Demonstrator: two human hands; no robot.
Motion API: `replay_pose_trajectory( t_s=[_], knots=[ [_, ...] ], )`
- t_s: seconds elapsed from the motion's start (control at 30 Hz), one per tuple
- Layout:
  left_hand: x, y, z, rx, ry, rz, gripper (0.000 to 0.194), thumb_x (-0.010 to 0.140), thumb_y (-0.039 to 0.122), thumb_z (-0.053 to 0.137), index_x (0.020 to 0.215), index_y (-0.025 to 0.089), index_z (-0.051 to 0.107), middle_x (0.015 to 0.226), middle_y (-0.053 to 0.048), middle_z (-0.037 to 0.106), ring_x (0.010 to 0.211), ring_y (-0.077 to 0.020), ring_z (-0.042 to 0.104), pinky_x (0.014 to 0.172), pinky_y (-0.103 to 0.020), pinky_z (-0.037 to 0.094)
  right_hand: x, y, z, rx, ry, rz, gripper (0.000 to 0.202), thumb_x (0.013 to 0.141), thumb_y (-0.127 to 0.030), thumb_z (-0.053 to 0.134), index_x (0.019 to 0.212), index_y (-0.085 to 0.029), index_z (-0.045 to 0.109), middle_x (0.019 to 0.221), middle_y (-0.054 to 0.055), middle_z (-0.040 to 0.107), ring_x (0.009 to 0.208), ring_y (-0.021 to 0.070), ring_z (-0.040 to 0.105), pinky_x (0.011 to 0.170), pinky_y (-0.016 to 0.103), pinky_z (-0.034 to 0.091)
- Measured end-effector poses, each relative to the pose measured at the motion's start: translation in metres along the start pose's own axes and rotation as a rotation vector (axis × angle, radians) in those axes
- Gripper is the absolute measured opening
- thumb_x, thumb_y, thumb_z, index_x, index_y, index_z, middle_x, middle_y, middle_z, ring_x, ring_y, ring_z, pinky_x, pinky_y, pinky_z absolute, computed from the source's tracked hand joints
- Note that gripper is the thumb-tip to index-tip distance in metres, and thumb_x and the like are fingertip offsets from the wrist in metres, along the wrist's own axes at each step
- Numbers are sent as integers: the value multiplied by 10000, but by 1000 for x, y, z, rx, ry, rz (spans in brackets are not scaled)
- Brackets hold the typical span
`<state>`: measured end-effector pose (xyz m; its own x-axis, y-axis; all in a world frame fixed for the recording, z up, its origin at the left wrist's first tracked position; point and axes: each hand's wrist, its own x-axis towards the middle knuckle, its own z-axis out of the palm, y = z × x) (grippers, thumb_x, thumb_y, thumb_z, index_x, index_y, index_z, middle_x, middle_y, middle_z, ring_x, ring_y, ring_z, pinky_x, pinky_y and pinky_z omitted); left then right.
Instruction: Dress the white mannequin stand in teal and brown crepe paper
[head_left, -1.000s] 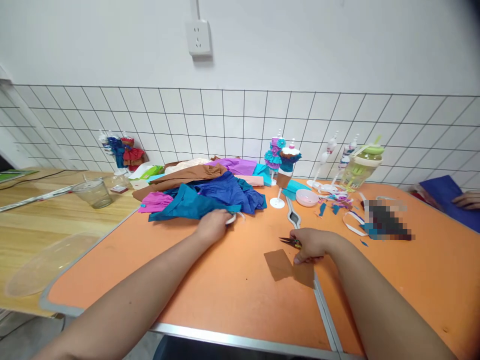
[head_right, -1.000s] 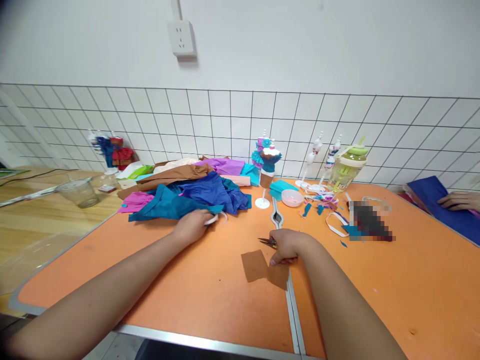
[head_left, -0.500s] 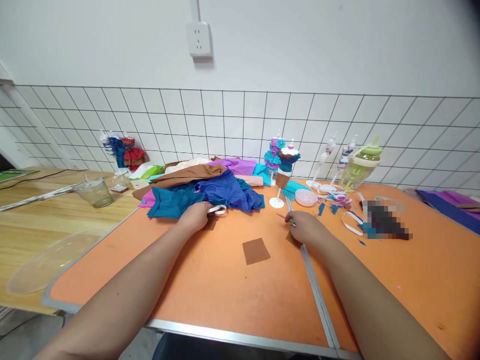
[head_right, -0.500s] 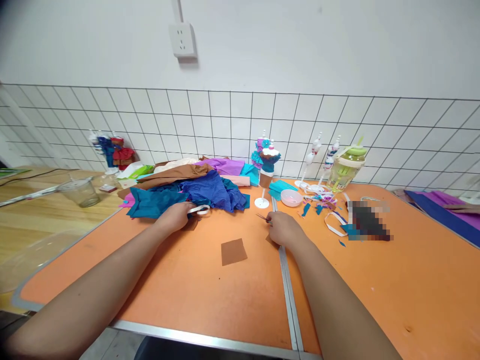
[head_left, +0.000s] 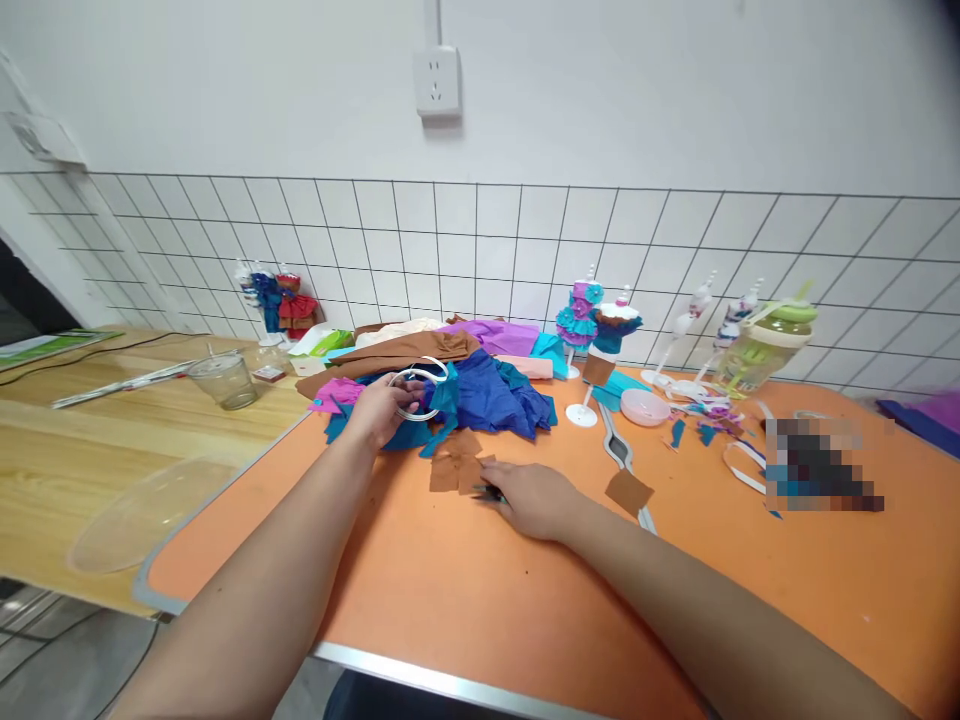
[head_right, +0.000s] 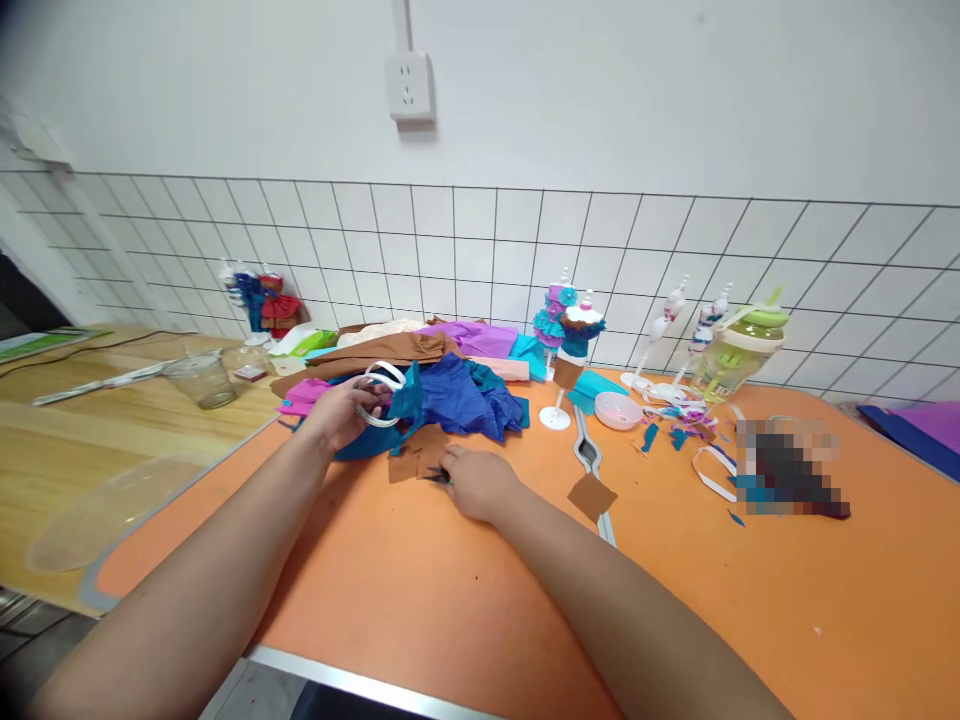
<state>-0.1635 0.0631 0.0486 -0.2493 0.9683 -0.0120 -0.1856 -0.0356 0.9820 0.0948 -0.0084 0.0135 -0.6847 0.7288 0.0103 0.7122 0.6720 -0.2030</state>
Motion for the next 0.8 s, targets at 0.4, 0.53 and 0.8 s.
replay_pose_trajectory(
  t_s=[0.4, 0.53, 0.8],
  knots=[
    [0, -1, -3, -242, 4, -69, 321, 462, -49, 490, 659, 183, 390, 651, 20, 560, 482, -92, 546, 381, -161, 297, 74, -12, 6, 37, 141, -128, 453, 869, -451, 566, 1309, -342, 543, 1345, 25, 554, 1159, 232, 566, 917, 292, 450],
    [5, 4, -14, -237, 95, -69, 331, 448, -47, 475, 673, 182, 395, 723, -3, 610, 518, -104, 579, 378, -156, 282, 86, -4, 17, 170, 178, -118, 363, 855, -380, 570, 1195, -274, 642, 1297, 50, 597, 1041, 233, 628, 864, 310, 478],
    [6, 14, -25, -239, 111, -78, 347, 433, -41, 460, 686, 188, 393, 677, 17, 585, 492, -99, 561, 365, -148, 264, 74, 23, 12, 725, 646, 25, 391, 652, -141, 574, 1023, -211, 674, 1088, 73, 625, 1016, 244, 587, 908, 346, 474]
  ],
)
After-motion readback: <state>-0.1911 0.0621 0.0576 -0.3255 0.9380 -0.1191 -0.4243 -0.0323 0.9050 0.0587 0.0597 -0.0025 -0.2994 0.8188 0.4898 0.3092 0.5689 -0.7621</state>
